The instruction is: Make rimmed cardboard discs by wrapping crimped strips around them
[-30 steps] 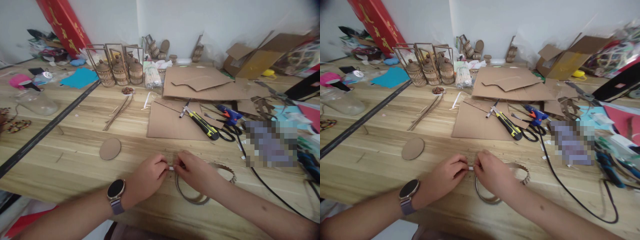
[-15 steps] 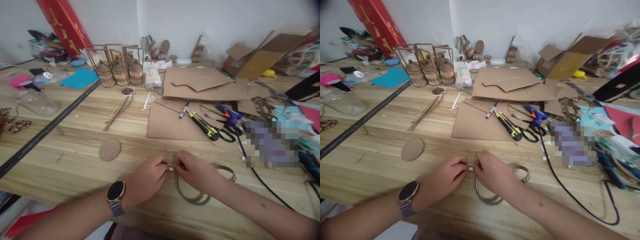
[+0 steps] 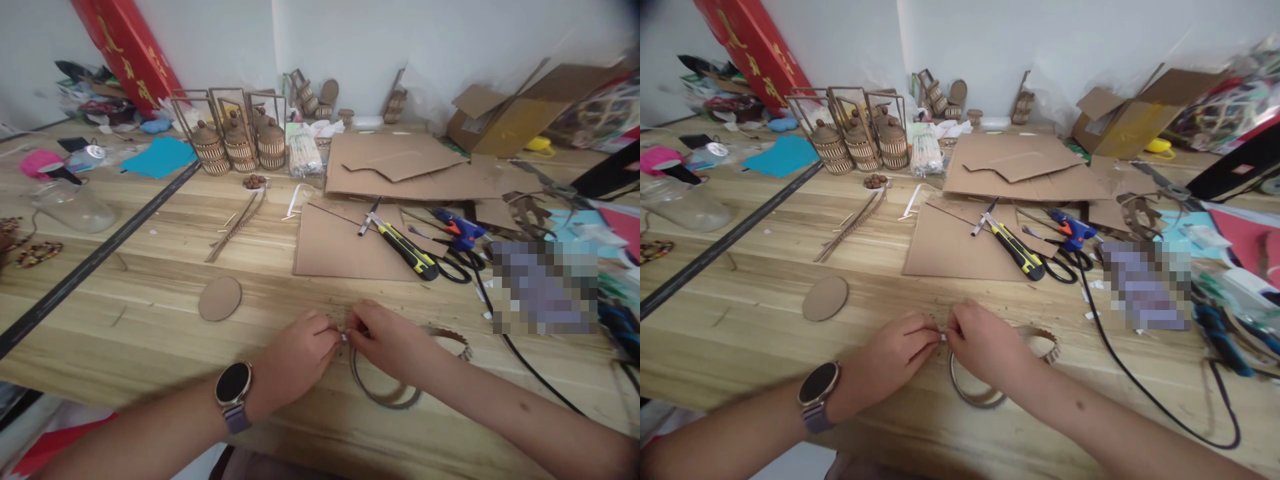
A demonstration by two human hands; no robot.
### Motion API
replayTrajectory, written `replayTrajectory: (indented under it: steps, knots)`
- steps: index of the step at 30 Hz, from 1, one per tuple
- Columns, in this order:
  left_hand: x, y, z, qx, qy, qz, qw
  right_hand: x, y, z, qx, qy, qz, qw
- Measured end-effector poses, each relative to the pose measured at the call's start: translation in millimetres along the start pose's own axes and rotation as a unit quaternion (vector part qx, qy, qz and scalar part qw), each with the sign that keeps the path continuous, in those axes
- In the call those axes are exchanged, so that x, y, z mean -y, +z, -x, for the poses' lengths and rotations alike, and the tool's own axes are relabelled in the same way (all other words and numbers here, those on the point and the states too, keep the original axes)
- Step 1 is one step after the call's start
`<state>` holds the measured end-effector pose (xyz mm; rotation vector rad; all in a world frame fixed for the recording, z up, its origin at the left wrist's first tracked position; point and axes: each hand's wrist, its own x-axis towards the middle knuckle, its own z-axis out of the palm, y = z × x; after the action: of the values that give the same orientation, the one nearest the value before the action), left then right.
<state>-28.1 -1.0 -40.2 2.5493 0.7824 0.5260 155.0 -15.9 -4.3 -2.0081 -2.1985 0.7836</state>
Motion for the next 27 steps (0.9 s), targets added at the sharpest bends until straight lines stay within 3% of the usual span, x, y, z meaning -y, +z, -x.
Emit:
replayTrajectory:
  steps: [18, 27]
  knots:
    - [-2.5, -2.2, -3.1, 0.025, 0.035, -0.052, 0.998, 1.4, -3.1, -2.3, 0.016, 0.001, -0.003, 1.0]
    - [-4.1, -0.1, -3.3, 0.014, 0.066, -0.099, 0.993, -16.6, -17.7, -4.9, 0.069, -0.017, -0.081, 0.994]
